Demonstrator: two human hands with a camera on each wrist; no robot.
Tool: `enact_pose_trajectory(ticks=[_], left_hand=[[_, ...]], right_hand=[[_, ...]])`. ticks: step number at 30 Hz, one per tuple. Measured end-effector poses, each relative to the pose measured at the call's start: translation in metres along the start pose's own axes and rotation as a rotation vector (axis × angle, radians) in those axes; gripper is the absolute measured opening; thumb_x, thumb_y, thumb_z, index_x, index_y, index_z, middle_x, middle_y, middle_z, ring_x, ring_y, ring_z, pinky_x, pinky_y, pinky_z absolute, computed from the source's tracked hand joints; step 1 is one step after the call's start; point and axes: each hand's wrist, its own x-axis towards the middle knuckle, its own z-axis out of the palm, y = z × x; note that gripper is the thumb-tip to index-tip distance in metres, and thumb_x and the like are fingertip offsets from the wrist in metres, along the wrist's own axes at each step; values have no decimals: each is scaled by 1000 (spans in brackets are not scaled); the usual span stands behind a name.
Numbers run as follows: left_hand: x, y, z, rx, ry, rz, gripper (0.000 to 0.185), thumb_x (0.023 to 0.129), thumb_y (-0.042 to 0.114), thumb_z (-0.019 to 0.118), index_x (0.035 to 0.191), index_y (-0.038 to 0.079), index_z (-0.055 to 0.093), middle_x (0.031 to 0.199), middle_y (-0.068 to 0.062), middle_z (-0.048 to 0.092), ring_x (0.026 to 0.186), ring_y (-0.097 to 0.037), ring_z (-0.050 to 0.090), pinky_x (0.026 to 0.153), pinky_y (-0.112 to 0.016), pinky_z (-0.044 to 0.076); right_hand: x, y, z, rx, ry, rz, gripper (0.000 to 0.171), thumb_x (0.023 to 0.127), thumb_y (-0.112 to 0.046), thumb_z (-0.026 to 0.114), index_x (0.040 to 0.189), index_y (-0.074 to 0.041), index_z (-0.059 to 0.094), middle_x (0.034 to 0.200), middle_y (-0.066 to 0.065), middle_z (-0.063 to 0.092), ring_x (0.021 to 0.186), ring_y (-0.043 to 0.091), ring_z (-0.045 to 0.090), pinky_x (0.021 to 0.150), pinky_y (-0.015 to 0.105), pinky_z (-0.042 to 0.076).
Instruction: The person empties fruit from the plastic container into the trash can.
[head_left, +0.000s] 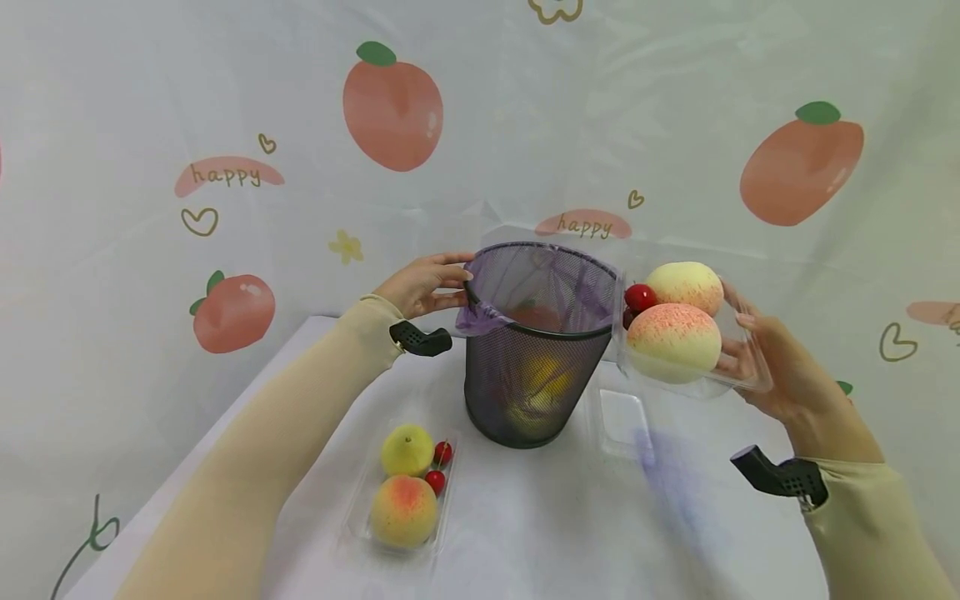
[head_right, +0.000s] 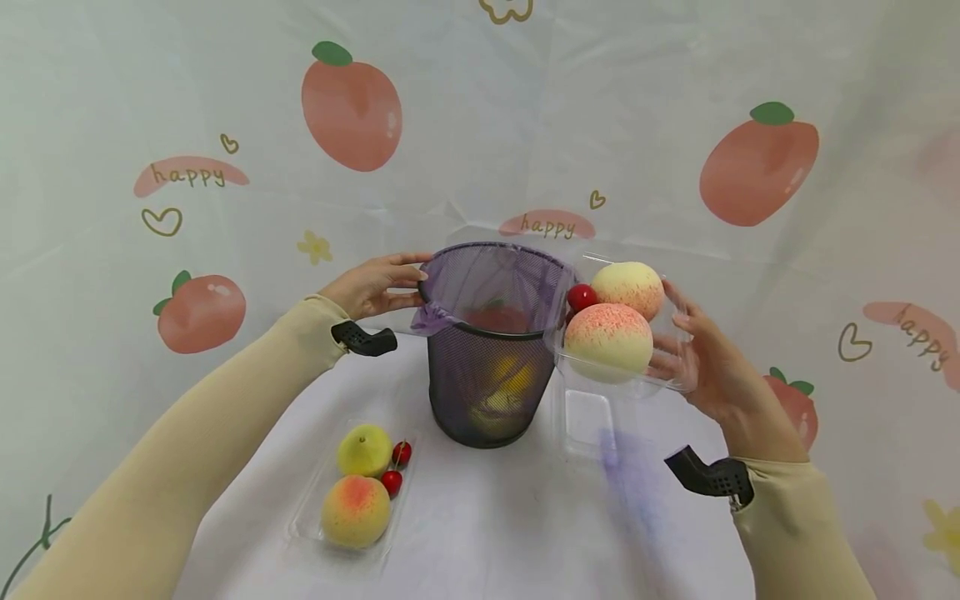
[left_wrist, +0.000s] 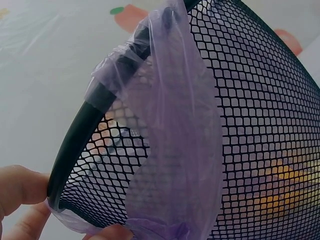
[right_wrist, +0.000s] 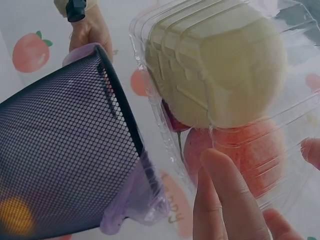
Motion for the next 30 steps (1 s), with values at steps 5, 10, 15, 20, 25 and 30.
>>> enact_pose_trajectory(ticks=[5, 10, 15, 20, 25, 30], left_hand=[[1, -1, -2, -3, -8, -1, 50, 95, 5, 59, 142, 18, 49, 111, -5, 52, 97, -18, 56, 89, -29, 55], [1, -2, -3, -1, -16, 0, 51, 95, 5, 58, 143, 18, 47, 112, -6, 51, 97, -18, 56, 96, -33, 52], [0, -1, -3, -7, -10, -1, 51, 95, 4, 58, 143, 17, 47, 110, -5, 51, 96, -17, 55, 100, -34, 50], [0, -1, -3, -13, -4, -6, 50, 95, 3, 58, 142, 17, 48, 109, -5, 51, 91, -16, 57, 89, -29, 55], [-1, 0, -2, -14, -14, -3, 51, 95, 3, 57, 143, 17, 47, 109, -6, 51, 88, -15, 58, 79, -25, 57], [-1, 0, 0, -4, -20, 1, 51, 95, 4, 58, 144, 17, 47, 111, -7, 51, 93, -17, 57, 90, -30, 55]], right_hand=[[12, -8, 6, -13, 65, -25, 47, 102, -23, 32, 145, -41, 37, 125, 10, 64, 101, 29, 69, 84, 36, 58], [23, -14, 9, -23, 114, -51, 46, 101, -22, 35, 144, -39, 38, 124, 10, 63, 102, 31, 69, 83, 37, 59], [30, -18, 11, -15, 138, -60, 46, 101, -23, 39, 143, -39, 40, 125, 10, 62, 104, 32, 67, 82, 38, 59], [35, -22, 14, -38, 186, -65, 52, 100, -23, 42, 148, -40, 29, 126, 9, 61, 102, 33, 68, 80, 39, 60], [38, -24, 16, -70, 257, -69, 61, 99, -24, 47, 151, -40, 20, 127, 8, 57, 102, 33, 68, 79, 38, 60], [43, -25, 16, -57, 275, -72, 63, 99, -23, 47, 151, -42, 19, 132, 7, 48, 107, 33, 66, 81, 38, 60]])
